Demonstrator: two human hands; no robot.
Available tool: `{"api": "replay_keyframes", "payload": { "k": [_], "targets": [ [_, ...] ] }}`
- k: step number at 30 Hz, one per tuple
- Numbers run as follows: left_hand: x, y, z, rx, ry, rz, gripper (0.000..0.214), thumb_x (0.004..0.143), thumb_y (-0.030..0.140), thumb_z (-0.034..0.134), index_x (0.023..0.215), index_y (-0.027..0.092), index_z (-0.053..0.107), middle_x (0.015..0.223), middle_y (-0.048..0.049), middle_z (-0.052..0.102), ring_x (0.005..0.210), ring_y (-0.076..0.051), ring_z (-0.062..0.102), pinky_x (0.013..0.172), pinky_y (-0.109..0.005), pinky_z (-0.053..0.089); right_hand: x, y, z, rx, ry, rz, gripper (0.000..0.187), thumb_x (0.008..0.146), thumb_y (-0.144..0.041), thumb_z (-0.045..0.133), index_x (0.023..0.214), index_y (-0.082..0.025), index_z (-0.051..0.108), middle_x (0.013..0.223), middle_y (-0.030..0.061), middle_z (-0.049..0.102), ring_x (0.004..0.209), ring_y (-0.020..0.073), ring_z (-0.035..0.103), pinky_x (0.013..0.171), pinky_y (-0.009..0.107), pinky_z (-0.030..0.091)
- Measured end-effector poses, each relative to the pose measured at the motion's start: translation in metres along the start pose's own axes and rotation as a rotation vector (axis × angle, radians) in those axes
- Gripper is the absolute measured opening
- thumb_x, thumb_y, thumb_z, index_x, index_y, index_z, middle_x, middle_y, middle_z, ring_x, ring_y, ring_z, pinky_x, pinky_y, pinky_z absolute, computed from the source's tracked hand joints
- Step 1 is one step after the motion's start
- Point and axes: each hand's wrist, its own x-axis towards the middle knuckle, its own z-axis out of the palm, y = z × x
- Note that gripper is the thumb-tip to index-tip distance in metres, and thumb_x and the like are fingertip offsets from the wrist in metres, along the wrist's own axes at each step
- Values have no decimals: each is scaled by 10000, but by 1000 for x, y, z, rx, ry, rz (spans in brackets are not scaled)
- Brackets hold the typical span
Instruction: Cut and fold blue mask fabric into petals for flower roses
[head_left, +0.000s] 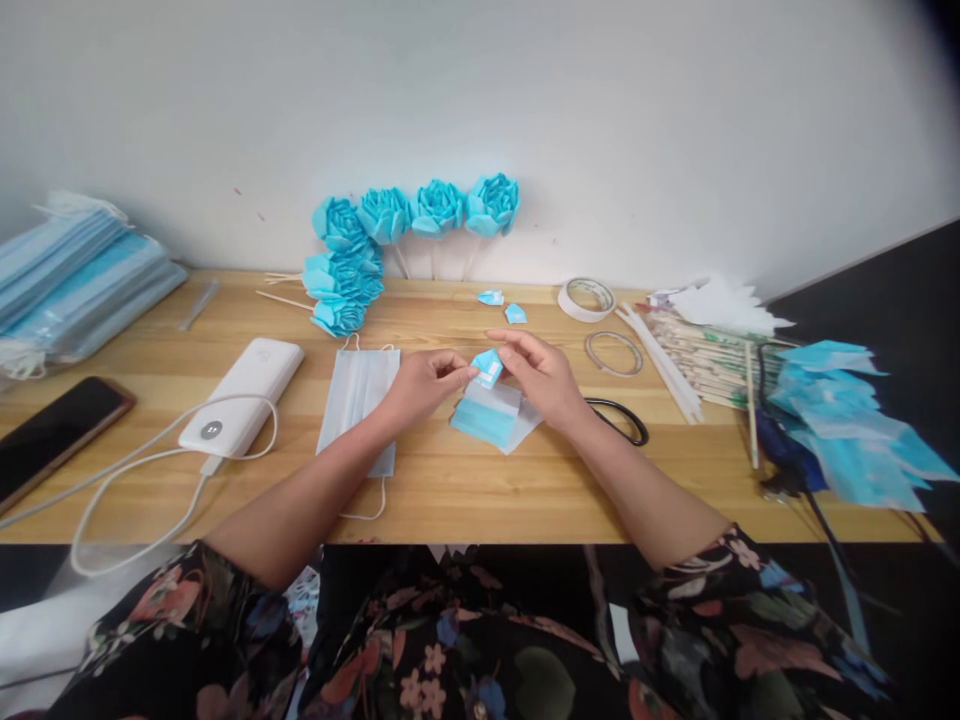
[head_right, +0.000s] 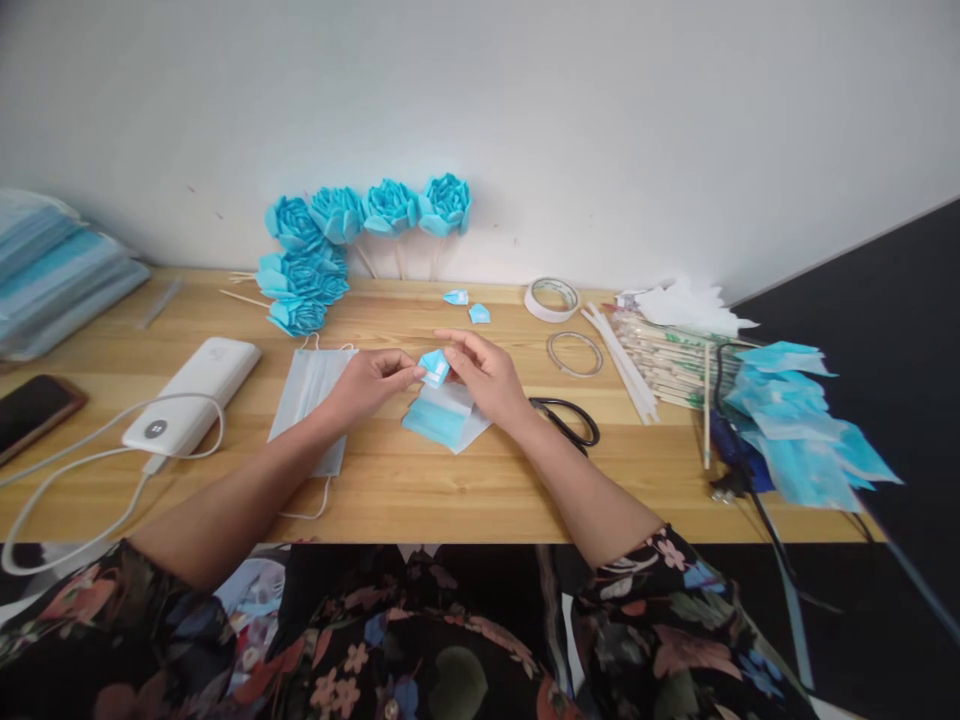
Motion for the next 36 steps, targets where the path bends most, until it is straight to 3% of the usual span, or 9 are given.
{"api": "replay_keyframes", "payload": {
  "k": [6,11,17,22,25,29,36],
  "targets": [
    [-4,0,6,52,-23,11,339,803,456,639,644,158,612,559,26,501,545,-88,386,517,-231,265,0,-2,3,-7,-92,-2,482,744,-351,757,1200,-219,677,844,-9,641,669,117,551,601,252,447],
    [-5,1,8,18,-54,5,322,787,458,658,678,156,633,611,7,571,573,-97,443,538,-227,316,-1,-2,1,-9,2,-1,347,857,-409,665,1155,-238,710,719,-23,604,619,118,522,580,256,452],
    [-2,5,2,-66,101,-5,356,768,493,675,668,160,602,619,16,544,600,-102,445,579,-236,363,1,-3,-1,209,-52,82,423,887,-492,628,1231,-248,649,863,13,675,774,161,644,715,317,558],
    [-3,9,2,-67,107,-30,416,790,535,654,622,168,553,586,24,496,588,-100,423,577,-241,362,2,0,3,51,-116,28,469,799,-338,713,1249,-243,624,738,-36,584,686,147,592,681,316,517],
    [-3,10,3,-85,90,-27,385,791,531,648,690,163,600,657,3,570,647,-117,486,623,-247,395,1,3,4,-18,-106,-3,485,793,-292,692,1268,-232,618,698,-54,540,641,132,556,624,294,469],
    [-2,7,3,-128,98,-38,337,752,491,697,742,159,637,682,1,600,659,-120,503,633,-251,407,0,2,3,-43,-116,-12,463,805,-309,683,1257,-223,625,695,-52,554,624,127,553,592,281,442],
    [-1,6,1,-202,139,-66,353,720,498,755,704,163,645,594,29,553,589,-98,461,591,-244,391,0,-2,2,-9,-115,-1,407,878,-387,620,1240,-200,635,752,-8,649,695,150,624,683,312,491]
  ]
}}
